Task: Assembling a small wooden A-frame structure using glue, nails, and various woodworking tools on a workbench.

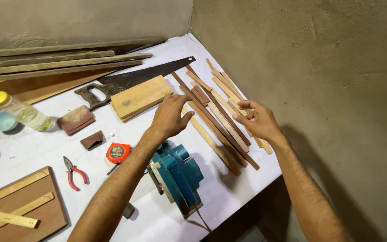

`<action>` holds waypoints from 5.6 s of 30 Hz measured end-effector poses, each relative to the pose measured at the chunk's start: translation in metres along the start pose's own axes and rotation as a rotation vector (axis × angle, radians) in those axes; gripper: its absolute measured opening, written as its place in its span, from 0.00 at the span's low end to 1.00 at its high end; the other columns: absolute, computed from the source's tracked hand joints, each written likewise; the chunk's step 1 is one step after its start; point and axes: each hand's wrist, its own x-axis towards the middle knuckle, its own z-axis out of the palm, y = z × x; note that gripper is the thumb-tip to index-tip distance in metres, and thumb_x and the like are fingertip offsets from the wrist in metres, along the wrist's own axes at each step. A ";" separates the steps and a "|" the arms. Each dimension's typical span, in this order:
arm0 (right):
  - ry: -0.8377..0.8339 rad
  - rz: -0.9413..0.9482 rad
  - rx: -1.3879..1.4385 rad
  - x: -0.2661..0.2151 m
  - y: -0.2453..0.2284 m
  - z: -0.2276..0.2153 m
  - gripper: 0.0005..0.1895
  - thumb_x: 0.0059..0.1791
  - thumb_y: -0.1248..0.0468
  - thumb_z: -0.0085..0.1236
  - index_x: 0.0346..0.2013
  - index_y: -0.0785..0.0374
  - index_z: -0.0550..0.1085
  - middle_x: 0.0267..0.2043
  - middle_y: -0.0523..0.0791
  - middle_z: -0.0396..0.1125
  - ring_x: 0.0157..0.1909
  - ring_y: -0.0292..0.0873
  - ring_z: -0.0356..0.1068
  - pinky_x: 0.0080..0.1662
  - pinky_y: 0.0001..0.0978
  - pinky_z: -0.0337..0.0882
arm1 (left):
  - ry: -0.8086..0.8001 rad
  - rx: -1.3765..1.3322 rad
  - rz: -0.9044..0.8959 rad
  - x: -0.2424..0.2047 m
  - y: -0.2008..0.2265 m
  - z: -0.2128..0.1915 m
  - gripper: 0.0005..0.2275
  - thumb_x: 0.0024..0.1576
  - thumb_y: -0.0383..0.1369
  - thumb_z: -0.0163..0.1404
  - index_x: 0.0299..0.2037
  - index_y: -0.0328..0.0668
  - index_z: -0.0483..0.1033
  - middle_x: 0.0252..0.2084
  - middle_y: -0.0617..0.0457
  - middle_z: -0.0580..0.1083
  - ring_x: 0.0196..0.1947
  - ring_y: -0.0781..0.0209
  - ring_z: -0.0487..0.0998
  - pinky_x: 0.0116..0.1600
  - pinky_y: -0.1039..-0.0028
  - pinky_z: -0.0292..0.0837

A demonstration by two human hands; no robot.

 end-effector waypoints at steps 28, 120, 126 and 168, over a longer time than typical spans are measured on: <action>-0.286 -0.158 -0.267 0.093 0.218 0.091 0.28 0.40 0.57 0.75 0.50 0.63 0.76 0.43 0.49 0.74 0.46 0.46 0.73 0.48 0.39 0.74 | -0.547 0.287 -0.426 0.040 0.037 0.231 0.48 0.48 0.52 0.65 0.75 0.53 0.47 0.77 0.42 0.46 0.77 0.38 0.42 0.72 0.42 0.51; -0.748 0.098 0.292 -0.002 -0.111 0.170 0.21 0.56 0.50 0.45 0.44 0.64 0.76 0.22 0.42 0.68 0.15 0.29 0.57 0.18 0.22 0.56 | 0.628 -0.824 -0.576 -0.131 -0.147 -0.072 0.12 0.56 0.35 0.64 0.42 0.35 0.78 0.34 0.53 0.78 0.32 0.70 0.76 0.36 0.79 0.73; -0.709 0.015 0.191 -0.012 -0.109 0.163 0.20 0.54 0.50 0.50 0.45 0.62 0.78 0.19 0.41 0.65 0.16 0.29 0.56 0.18 0.22 0.54 | 0.566 -0.694 -0.499 -0.144 -0.105 -0.068 0.18 0.51 0.36 0.66 0.45 0.32 0.75 0.38 0.50 0.80 0.37 0.66 0.81 0.42 0.76 0.79; -0.820 -0.078 0.295 -0.093 -0.338 0.435 0.17 0.51 0.56 0.57 0.50 0.62 0.77 0.27 0.41 0.72 0.20 0.30 0.64 0.21 0.24 0.66 | 0.449 -1.037 -0.517 -0.400 -0.254 -0.278 0.21 0.60 0.36 0.57 0.59 0.30 0.72 0.51 0.49 0.81 0.42 0.69 0.78 0.48 0.75 0.76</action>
